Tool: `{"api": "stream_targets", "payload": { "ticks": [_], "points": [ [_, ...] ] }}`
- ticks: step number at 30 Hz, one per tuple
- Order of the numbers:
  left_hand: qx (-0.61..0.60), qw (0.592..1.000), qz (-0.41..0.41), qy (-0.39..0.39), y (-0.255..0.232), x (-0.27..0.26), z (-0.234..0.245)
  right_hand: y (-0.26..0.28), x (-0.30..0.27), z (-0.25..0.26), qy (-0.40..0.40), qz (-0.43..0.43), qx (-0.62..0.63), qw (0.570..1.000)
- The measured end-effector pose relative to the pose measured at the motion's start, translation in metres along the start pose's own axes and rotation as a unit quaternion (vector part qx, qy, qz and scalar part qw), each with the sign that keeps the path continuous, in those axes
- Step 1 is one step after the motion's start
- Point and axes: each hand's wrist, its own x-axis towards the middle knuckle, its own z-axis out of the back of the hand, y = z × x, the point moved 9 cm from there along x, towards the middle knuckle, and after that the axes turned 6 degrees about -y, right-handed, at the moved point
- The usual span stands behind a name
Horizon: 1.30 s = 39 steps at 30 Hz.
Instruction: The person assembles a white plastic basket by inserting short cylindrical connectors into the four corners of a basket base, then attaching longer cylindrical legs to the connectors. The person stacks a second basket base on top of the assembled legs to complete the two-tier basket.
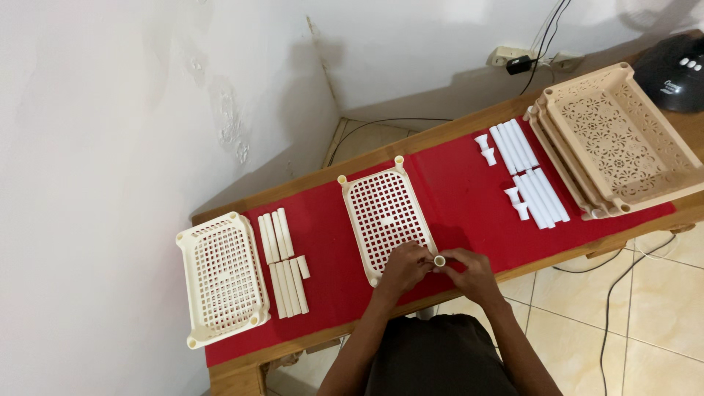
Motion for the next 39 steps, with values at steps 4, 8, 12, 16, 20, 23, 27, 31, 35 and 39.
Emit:
{"api": "stream_targets", "payload": {
  "ticks": [4, 8, 12, 16, 20, 23, 27, 31, 35, 39],
  "points": [
    [-0.003, 1.0, 0.013, 0.01, 0.009, 0.0, -0.003, -0.008, -0.001, -0.004, 0.005, 0.01, 0.008, 1.0],
    [0.027, 0.999, -0.004, 0.028, 0.012, -0.001, -0.008, -0.021, -0.001, -0.01, 0.008, 0.01, 0.012, 1.0],
    [0.045, 0.998, -0.004, 0.041, 0.016, -0.004, -0.015, -0.035, -0.006, -0.017, 0.009, 0.004, -0.005, 1.0],
    [0.028, 0.999, 0.0, 0.044, 0.019, -0.004, -0.018, -0.041, -0.002, -0.021, 0.028, -0.032, -0.01, 0.999],
    [0.047, 0.995, 0.038, 0.078, 0.022, -0.004, -0.019, -0.03, 0.004, -0.018, 0.095, -0.076, -0.041, 0.992],
    [0.021, 0.992, 0.083, 0.093, 0.02, -0.003, -0.008, -0.004, 0.012, -0.008, 0.14, -0.039, -0.027, 0.989],
    [-0.047, 0.988, 0.143, 0.034, 0.018, 0.0, 0.038, 0.015, 0.036, 0.006, 0.142, -0.071, 0.052, 0.986],
    [-0.017, 0.994, 0.099, -0.053, 0.005, 0.001, 0.098, 0.049, 0.063, -0.006, 0.12, -0.012, 0.066, 0.991],
    [0.009, 0.981, 0.159, -0.108, 0.013, -0.017, 0.146, 0.082, 0.083, -0.053, 0.17, 0.021, 0.015, 0.985],
    [0.048, 0.961, 0.203, -0.182, 0.019, -0.057, 0.197, 0.115, 0.091, -0.116, 0.248, 0.039, 0.028, 0.967]
  ]
}}
